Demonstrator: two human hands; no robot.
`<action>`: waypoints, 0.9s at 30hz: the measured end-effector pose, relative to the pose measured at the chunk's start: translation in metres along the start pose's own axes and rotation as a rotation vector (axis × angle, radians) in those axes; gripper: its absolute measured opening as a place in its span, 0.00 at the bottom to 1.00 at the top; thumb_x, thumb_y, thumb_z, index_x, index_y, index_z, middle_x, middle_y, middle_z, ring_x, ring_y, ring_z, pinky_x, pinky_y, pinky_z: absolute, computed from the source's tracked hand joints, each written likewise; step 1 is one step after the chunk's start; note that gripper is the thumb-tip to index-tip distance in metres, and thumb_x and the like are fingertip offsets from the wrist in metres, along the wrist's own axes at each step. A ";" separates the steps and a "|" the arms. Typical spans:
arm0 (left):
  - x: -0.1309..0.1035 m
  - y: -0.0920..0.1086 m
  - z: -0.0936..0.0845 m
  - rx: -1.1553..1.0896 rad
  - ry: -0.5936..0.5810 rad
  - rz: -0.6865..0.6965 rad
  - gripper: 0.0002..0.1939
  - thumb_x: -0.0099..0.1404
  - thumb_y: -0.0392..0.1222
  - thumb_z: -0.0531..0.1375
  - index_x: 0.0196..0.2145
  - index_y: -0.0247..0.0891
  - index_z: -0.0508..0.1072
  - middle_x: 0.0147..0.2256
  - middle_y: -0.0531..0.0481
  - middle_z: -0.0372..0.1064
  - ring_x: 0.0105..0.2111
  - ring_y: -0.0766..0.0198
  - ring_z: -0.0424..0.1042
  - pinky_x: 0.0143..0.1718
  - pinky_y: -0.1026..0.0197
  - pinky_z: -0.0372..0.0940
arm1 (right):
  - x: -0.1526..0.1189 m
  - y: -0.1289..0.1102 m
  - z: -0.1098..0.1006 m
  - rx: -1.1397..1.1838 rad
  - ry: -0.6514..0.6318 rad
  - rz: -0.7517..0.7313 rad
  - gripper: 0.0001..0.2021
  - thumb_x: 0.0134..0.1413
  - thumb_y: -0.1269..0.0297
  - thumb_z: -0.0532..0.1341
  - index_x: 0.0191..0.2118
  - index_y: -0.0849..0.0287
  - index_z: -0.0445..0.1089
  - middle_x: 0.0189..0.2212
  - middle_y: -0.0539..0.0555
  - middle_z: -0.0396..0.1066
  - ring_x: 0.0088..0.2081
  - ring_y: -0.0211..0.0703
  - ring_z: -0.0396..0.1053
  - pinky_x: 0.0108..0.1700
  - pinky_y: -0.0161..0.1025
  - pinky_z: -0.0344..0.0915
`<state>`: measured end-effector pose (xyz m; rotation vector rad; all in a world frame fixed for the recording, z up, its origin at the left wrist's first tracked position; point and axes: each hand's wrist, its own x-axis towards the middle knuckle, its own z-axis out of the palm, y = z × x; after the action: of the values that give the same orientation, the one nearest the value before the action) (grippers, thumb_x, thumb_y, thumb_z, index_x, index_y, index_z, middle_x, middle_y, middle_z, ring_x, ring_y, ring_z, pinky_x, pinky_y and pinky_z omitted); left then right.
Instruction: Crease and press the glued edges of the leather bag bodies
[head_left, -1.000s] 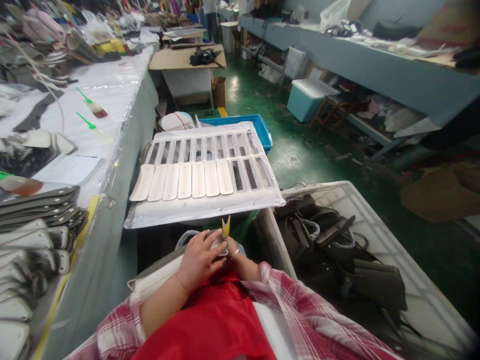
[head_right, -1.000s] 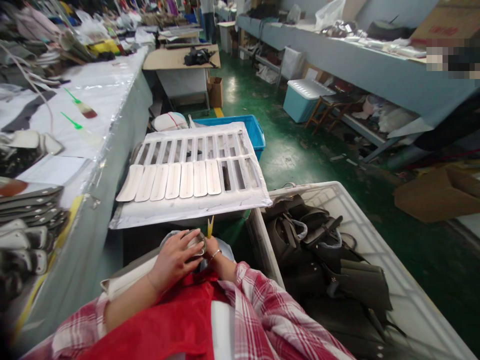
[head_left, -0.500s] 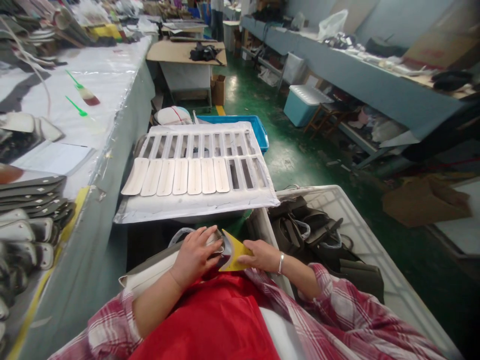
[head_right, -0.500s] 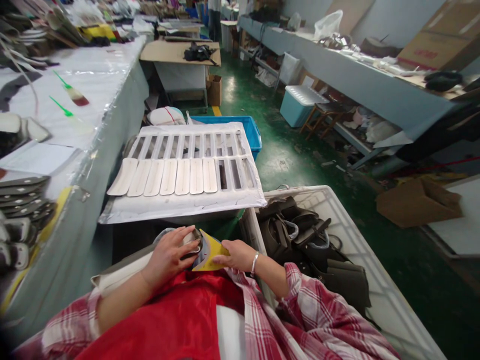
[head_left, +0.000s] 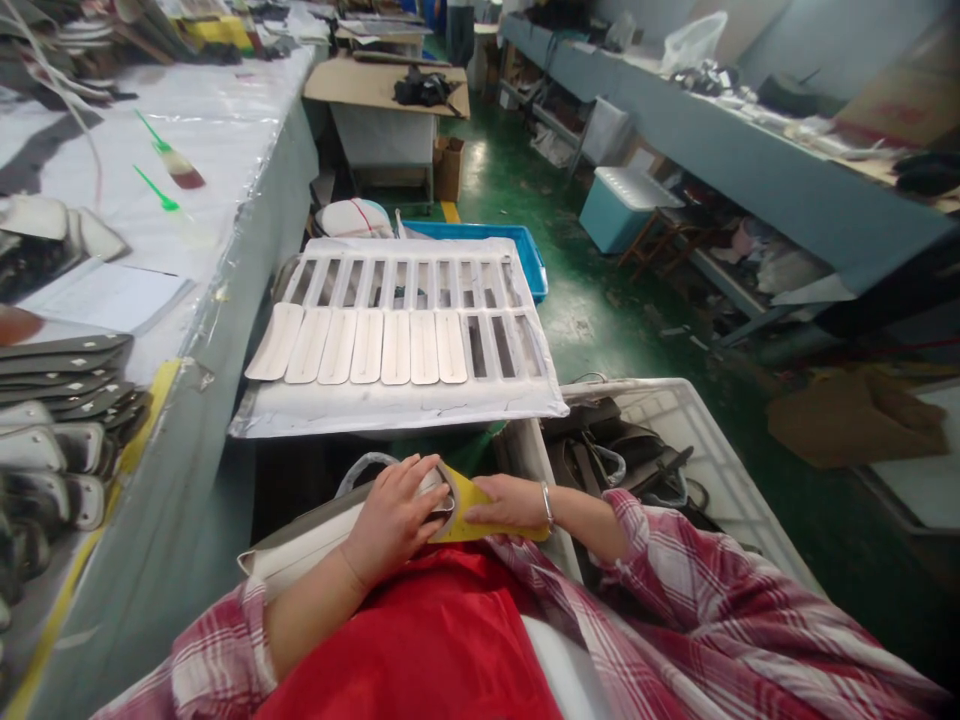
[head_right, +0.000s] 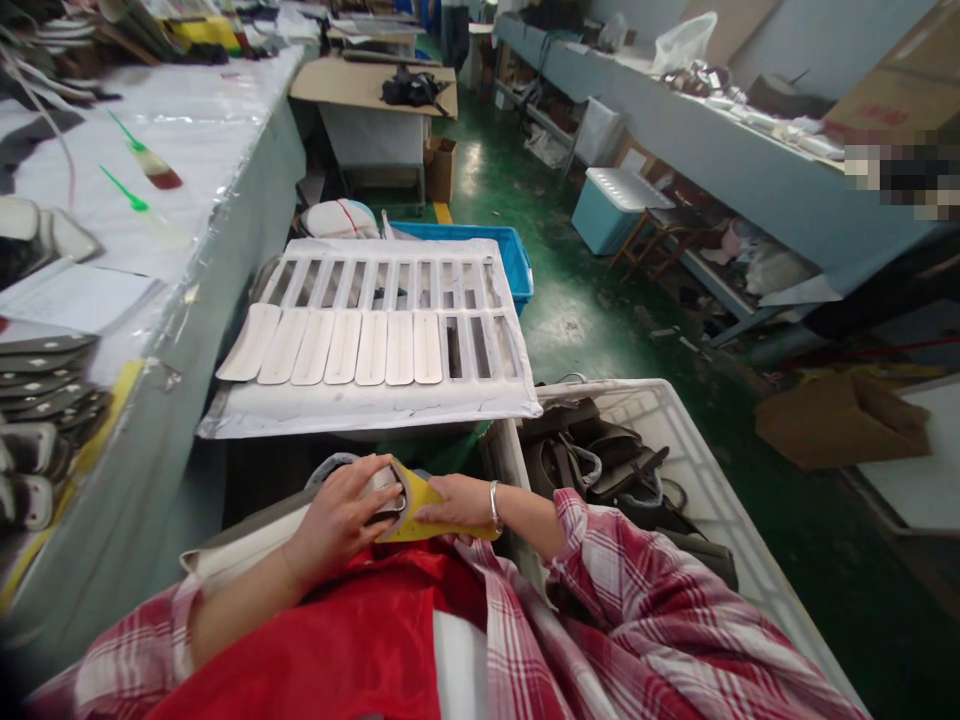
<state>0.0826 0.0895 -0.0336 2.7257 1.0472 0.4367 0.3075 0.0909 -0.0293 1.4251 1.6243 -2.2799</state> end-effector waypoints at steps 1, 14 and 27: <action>0.000 0.000 0.001 -0.005 0.008 -0.005 0.18 0.57 0.43 0.58 0.46 0.39 0.67 0.56 0.41 0.55 0.54 0.48 0.56 0.51 0.47 0.56 | 0.001 0.000 0.000 -0.014 0.004 0.001 0.13 0.49 0.53 0.56 0.34 0.56 0.56 0.15 0.46 0.63 0.12 0.35 0.58 0.11 0.31 0.55; 0.000 -0.002 -0.003 -0.014 -0.114 -0.018 0.41 0.49 0.34 0.61 0.59 0.36 0.49 0.61 0.37 0.43 0.56 0.47 0.51 0.53 0.48 0.53 | 0.012 -0.008 -0.010 -0.311 -0.045 -0.018 0.17 0.52 0.49 0.52 0.35 0.60 0.61 0.18 0.49 0.65 0.13 0.35 0.61 0.14 0.31 0.58; -0.002 -0.008 0.007 -0.028 -0.123 -0.103 0.54 0.48 0.68 0.55 0.61 0.27 0.43 0.59 0.33 0.48 0.57 0.47 0.51 0.55 0.48 0.50 | 0.013 -0.011 -0.002 -0.162 -0.025 0.074 0.15 0.53 0.51 0.53 0.38 0.59 0.59 0.17 0.47 0.63 0.12 0.34 0.58 0.12 0.30 0.55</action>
<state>0.0785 0.0929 -0.0430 2.6220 1.1330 0.2614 0.2957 0.1034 -0.0294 1.3896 1.6758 -2.0658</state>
